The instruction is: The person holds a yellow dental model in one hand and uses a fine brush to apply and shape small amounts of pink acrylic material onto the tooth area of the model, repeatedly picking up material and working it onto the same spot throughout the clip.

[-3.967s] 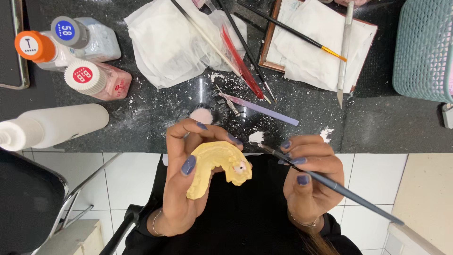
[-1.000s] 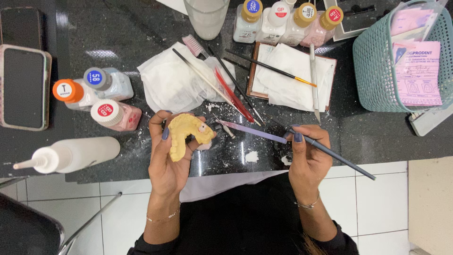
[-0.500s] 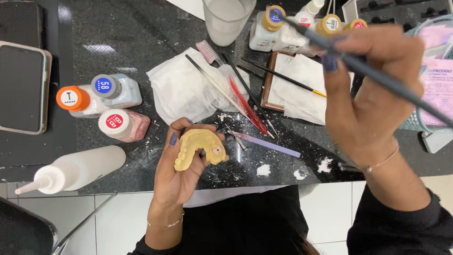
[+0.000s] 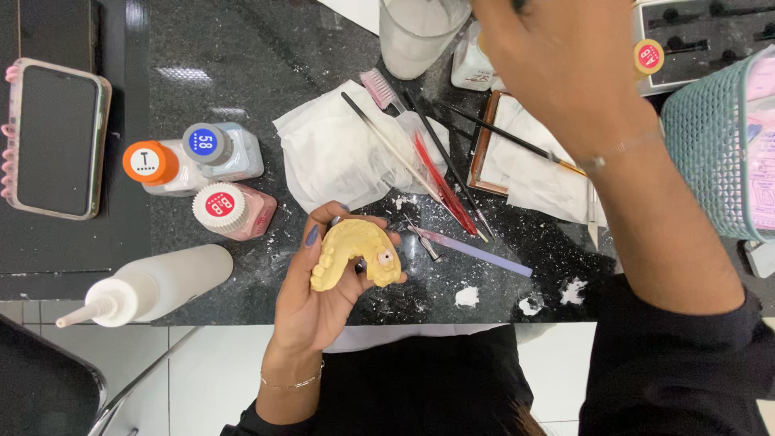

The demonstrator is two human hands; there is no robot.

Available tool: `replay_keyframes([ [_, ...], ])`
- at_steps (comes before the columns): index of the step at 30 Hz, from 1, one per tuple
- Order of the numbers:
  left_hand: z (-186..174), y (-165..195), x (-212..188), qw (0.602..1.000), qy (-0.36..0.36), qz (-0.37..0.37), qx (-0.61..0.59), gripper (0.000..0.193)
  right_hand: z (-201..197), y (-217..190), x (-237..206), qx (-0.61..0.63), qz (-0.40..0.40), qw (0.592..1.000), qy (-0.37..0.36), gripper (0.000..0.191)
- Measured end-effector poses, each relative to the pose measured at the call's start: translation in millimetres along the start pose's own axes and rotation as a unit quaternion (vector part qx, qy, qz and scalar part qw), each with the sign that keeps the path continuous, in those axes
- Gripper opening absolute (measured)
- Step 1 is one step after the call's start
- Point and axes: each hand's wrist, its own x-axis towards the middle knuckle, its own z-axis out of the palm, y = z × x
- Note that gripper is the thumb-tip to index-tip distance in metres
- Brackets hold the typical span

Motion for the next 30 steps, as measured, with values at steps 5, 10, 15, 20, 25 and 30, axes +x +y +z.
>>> replay_keyframes([
  [5, 0.6, 1.7, -1.3, 0.999, -0.009, -0.016, -0.027, 0.039, -53.3, -42.0, -54.7, 0.252, 0.067, 0.963, 0.073, 0.009],
  [10, 2.0, 1.4, 0.4, 1.000, 0.003, -0.029, -0.007, 0.052, -49.5, -77.3, -81.4, 0.377, 0.124, 0.914, -0.083, 0.019],
  [15, 4.4, 2.3, 1.5, 1.000, -0.012, -0.024, -0.001, 0.057, -34.2, -81.0, -89.6, 0.372, 0.078, 0.917, -0.124, 0.020],
  [20, 4.0, 2.0, 2.1, 0.999, -0.011, -0.030, -0.007, 0.053, -32.1, -83.8, -93.8, 0.388, 0.161, 0.886, -0.195, 0.033],
  [25, 2.4, 1.8, 0.8, 0.999, -0.012, -0.041, -0.008, 0.051, -36.8, -86.5, -93.2, 0.377, 0.059, 0.908, -0.172, 0.039],
  [30, 2.5, 1.8, 0.2, 0.998, -0.013, -0.054, -0.015, 0.050, -36.4, -87.0, -100.5, 0.364, 0.041, 0.920, -0.141, 0.032],
])
